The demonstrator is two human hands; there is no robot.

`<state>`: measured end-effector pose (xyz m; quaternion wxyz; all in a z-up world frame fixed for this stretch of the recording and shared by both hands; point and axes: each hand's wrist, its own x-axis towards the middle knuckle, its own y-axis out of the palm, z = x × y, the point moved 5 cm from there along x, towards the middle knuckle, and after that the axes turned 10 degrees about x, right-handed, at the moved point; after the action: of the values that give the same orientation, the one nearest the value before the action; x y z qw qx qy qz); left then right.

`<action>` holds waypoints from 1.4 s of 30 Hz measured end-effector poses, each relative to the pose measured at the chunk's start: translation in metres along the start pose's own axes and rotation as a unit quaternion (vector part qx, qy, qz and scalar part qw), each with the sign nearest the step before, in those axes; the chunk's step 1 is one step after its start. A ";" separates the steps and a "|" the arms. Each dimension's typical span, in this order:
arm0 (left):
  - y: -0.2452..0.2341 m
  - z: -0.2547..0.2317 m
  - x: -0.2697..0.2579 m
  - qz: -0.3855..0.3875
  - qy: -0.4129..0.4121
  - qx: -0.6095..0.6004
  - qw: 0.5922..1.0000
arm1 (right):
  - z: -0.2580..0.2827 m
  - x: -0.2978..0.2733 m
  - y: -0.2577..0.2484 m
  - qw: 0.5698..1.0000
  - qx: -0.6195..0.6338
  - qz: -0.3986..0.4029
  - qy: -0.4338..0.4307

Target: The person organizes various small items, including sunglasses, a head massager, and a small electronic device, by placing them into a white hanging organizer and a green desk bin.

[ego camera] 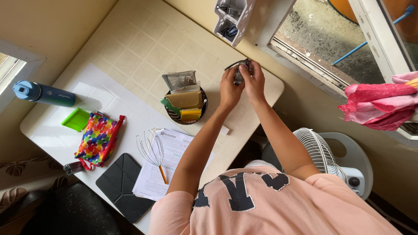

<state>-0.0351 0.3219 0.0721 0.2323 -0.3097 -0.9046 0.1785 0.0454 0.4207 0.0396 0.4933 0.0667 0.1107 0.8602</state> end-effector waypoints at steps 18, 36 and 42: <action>0.007 -0.076 0.053 -0.015 0.099 0.007 0.995 | 0.116 0.029 0.001 0.971 0.064 -0.063 -0.220; 0.015 -0.064 0.066 -0.024 0.081 0.024 0.996 | 0.129 0.043 0.006 0.976 0.065 -0.047 -0.203; 0.005 -0.063 0.065 -0.033 0.084 -0.022 0.996 | 0.158 0.015 0.030 0.956 -0.091 -0.040 -0.276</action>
<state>-0.0448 0.3785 0.1418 0.3068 -0.2984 -0.8952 0.1242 0.0480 0.4389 0.1997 0.5429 0.2514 -0.1060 0.7942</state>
